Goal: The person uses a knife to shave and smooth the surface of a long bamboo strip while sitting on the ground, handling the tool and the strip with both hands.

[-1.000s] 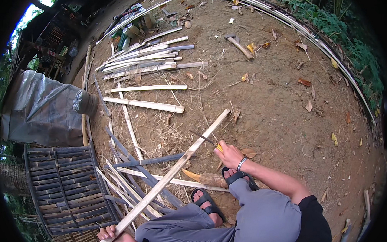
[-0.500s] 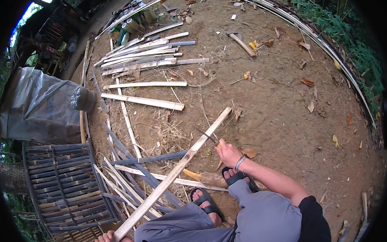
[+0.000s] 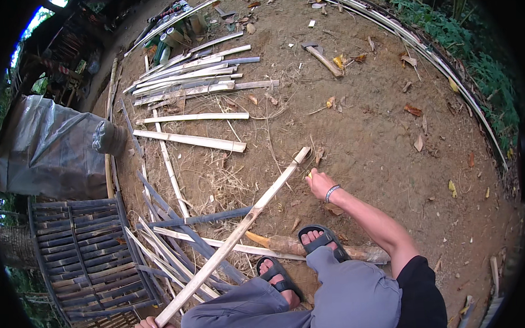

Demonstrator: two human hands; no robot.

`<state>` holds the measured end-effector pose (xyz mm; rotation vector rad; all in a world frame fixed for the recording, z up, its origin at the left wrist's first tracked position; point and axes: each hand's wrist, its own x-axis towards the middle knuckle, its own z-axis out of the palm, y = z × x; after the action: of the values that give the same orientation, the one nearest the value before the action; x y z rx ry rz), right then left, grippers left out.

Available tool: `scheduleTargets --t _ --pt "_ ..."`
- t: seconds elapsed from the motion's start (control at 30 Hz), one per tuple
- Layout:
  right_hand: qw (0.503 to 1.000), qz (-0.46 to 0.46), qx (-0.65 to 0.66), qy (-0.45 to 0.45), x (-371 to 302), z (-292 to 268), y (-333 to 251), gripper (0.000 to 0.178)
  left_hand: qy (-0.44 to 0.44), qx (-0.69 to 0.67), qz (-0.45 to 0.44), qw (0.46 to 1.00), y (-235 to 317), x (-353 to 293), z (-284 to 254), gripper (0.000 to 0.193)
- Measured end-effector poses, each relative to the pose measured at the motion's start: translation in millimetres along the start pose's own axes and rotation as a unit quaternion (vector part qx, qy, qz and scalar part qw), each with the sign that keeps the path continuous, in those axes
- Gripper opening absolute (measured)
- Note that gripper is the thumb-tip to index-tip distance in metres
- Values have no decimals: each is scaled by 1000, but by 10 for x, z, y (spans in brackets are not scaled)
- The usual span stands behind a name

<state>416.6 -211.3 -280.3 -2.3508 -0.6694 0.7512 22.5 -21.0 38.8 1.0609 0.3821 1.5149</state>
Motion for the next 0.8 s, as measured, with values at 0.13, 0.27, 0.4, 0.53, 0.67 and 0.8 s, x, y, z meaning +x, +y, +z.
scheduleTargets --t 0.13,0.27,0.4,0.53,0.67,0.8 --pt "988 -107 26 -106 -506 149 -470 36 135 38 25 990 33 -37 5 50" --pt "1000 17 3 6 71 75 268 36 118 41 22 992 -81 -28 168 37" --pt "998 -6 -21 -65 32 109 108 38 108 63 44 991 -14 -50 137 40" --pt "995 -24 -55 -77 -90 2 -58 37 128 68 55 988 -34 -59 196 44" --pt "996 36 -72 -23 387 38 660 36 88 97 43 990 -86 -45 169 43" --pt "994 16 -79 -76 40 -65 139 35 77 49 44 995 -42 -81 93 43"
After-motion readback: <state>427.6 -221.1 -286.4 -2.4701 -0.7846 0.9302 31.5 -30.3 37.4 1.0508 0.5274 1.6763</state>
